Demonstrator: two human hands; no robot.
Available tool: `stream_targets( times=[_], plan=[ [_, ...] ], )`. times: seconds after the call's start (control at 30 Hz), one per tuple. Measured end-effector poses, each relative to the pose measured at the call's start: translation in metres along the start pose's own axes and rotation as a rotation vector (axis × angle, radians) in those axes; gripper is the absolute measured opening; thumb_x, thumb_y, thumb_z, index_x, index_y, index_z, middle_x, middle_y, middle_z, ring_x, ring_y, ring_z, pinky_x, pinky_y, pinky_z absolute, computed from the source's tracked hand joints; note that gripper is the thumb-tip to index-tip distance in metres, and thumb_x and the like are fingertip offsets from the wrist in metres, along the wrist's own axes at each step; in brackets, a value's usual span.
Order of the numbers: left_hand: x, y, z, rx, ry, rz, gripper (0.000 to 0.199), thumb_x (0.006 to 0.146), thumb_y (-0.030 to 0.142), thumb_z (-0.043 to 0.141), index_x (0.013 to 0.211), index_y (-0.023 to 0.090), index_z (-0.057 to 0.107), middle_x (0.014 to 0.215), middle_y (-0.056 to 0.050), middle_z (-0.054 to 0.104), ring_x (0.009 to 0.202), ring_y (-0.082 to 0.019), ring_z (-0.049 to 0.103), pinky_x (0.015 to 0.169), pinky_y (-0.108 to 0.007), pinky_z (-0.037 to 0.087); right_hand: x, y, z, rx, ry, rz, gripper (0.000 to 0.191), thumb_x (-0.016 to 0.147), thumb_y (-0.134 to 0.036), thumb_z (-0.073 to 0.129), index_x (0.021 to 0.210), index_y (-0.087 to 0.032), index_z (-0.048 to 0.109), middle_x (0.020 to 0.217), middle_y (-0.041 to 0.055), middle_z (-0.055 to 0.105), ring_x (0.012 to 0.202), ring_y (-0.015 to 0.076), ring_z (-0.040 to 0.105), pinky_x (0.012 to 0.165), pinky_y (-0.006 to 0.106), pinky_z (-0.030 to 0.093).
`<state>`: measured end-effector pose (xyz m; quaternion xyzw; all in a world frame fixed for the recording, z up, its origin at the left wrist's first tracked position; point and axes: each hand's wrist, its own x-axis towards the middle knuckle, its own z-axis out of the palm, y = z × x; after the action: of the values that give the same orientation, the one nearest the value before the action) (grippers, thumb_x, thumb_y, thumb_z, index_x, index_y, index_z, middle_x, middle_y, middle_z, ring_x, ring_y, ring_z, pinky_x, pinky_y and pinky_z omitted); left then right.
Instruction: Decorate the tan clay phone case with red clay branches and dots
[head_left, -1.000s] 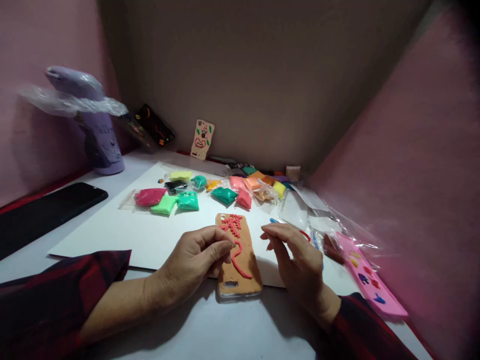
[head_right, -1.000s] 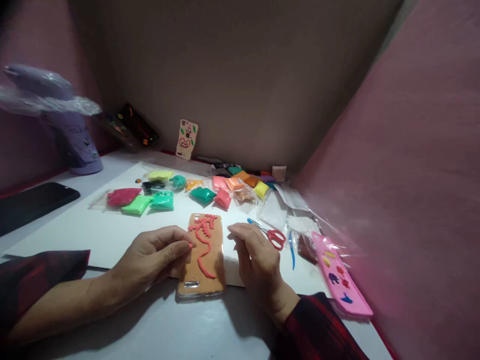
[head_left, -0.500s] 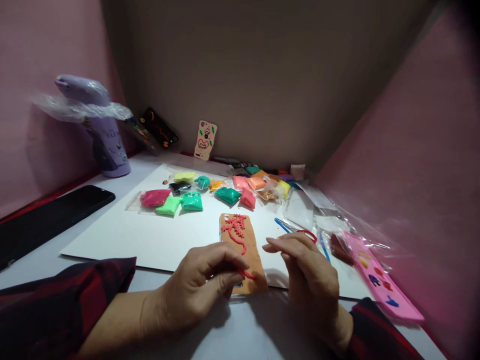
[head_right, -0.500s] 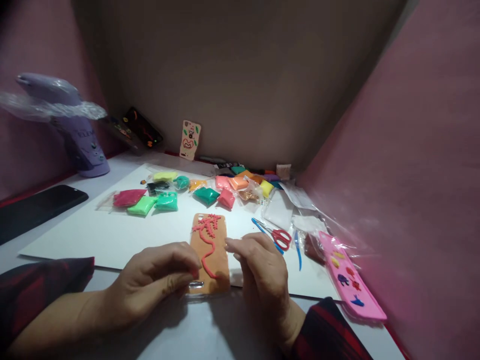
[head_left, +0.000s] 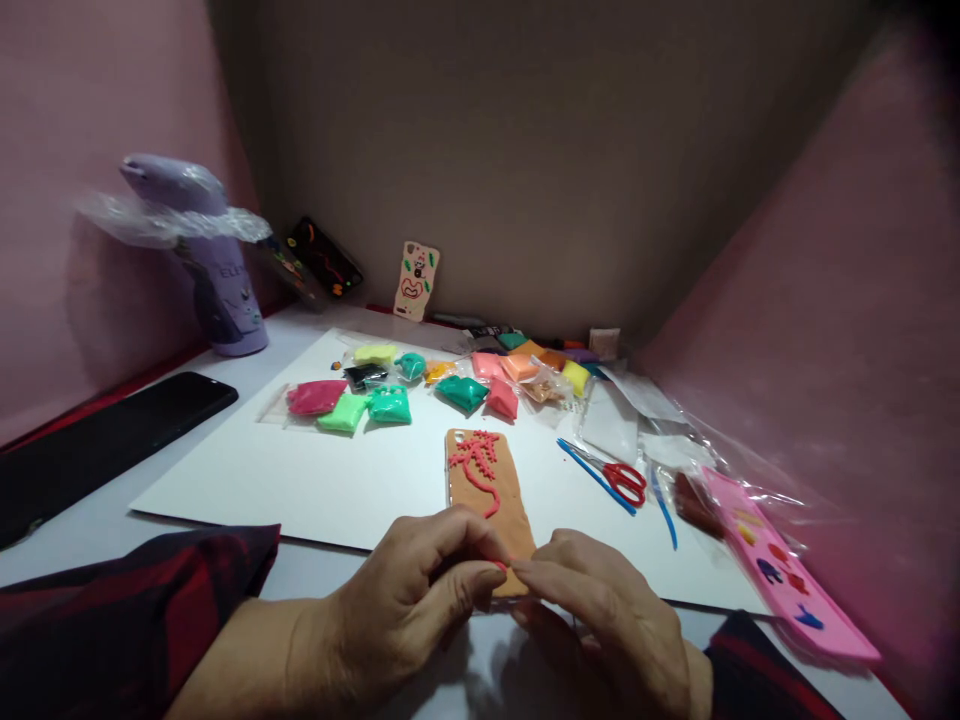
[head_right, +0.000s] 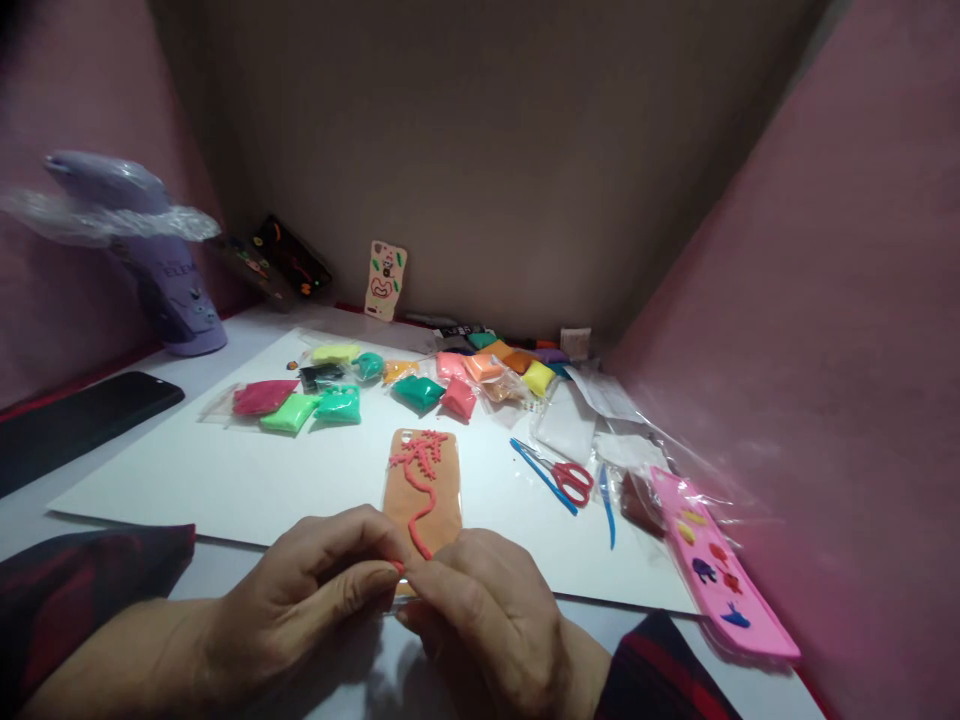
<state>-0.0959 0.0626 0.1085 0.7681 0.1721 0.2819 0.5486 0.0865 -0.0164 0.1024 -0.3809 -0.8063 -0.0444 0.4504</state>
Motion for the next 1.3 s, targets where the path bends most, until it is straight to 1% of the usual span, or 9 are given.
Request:
stream_targets(
  times=[0.13,0.43,0.53,0.63,0.7,0.83,0.97,1.1,1.3],
  plan=[
    [0.002,0.000,0.001,-0.016,0.018,-0.027,0.022,0.091,0.031,0.049,0.081,0.013,0.058,0.066,0.001,0.056,0.058,-0.009,0.045,0.053,-0.019,0.036,0.001,0.000,0.006,-0.014,0.057,-0.055,0.029,0.083,-0.006,0.055,0.111,-0.012,0.059,0.076,0.0055,0.063,0.062,0.0132,0.058,0.052,0.023,0.050],
    [0.004,0.001,0.000,-0.129,0.074,-0.102,0.023,0.091,0.031,0.051,0.078,0.012,0.057,0.064,0.001,0.056,0.056,-0.008,0.044,0.051,-0.018,0.035,-0.001,0.004,0.018,0.093,0.104,0.077,0.030,0.083,-0.006,0.056,0.112,-0.012,0.058,0.094,0.0094,0.062,0.079,0.0163,0.062,0.062,0.027,0.055],
    [0.005,0.000,0.000,-0.154,0.082,-0.107,0.024,0.091,0.032,0.051,0.078,0.013,0.057,0.065,0.000,0.057,0.056,-0.008,0.045,0.051,-0.019,0.035,0.000,0.006,0.015,0.066,0.063,0.095,0.029,0.083,-0.008,0.057,0.112,-0.014,0.059,0.095,0.0082,0.064,0.080,0.0154,0.064,0.064,0.025,0.056],
    [0.007,-0.001,0.000,-0.167,0.083,-0.117,0.024,0.091,0.032,0.051,0.078,0.013,0.057,0.066,-0.001,0.058,0.057,-0.008,0.046,0.051,-0.019,0.036,0.001,0.008,0.009,0.027,-0.005,0.020,0.033,0.082,-0.009,0.057,0.114,-0.015,0.058,0.096,0.0080,0.065,0.081,0.0150,0.065,0.064,0.022,0.058],
    [0.007,-0.002,0.001,-0.173,0.072,-0.131,0.025,0.090,0.034,0.052,0.079,0.013,0.058,0.066,-0.001,0.059,0.058,-0.009,0.047,0.052,-0.020,0.037,0.001,0.009,0.007,-0.011,-0.019,0.017,0.034,0.081,-0.009,0.058,0.115,-0.015,0.057,0.096,0.0087,0.066,0.083,0.0160,0.066,0.066,0.023,0.059],
    [0.004,-0.005,0.001,-0.124,0.045,-0.123,0.024,0.090,0.034,0.053,0.080,0.013,0.058,0.066,-0.001,0.056,0.059,-0.010,0.046,0.052,-0.020,0.037,0.000,0.008,0.006,-0.038,-0.001,0.062,0.031,0.080,-0.009,0.060,0.111,-0.015,0.058,0.096,0.0085,0.066,0.083,0.0167,0.067,0.065,0.023,0.059],
    [0.003,-0.005,0.001,-0.096,0.066,-0.112,0.026,0.091,0.035,0.049,0.080,0.012,0.058,0.065,-0.001,0.055,0.059,-0.010,0.045,0.052,-0.020,0.037,0.000,0.008,0.008,-0.013,0.021,0.049,0.037,0.079,-0.008,0.061,0.115,-0.015,0.057,0.099,0.0090,0.066,0.085,0.0165,0.066,0.066,0.023,0.059],
    [0.004,-0.004,0.000,-0.063,0.055,-0.139,0.029,0.091,0.036,0.049,0.079,0.012,0.059,0.065,0.000,0.053,0.058,-0.010,0.044,0.053,-0.021,0.036,0.002,0.012,0.008,0.040,-0.030,0.021,0.037,0.081,-0.006,0.057,0.117,-0.013,0.055,0.099,0.0099,0.065,0.085,0.0164,0.066,0.067,0.024,0.059],
    [0.004,-0.006,-0.001,0.018,0.032,-0.081,0.029,0.093,0.035,0.046,0.081,0.012,0.061,0.066,-0.001,0.056,0.060,-0.010,0.047,0.056,-0.021,0.038,0.003,0.011,0.009,0.040,-0.001,0.060,0.034,0.084,-0.008,0.056,0.116,-0.016,0.055,0.096,0.0083,0.066,0.084,0.0163,0.066,0.066,0.024,0.059]
  ],
)
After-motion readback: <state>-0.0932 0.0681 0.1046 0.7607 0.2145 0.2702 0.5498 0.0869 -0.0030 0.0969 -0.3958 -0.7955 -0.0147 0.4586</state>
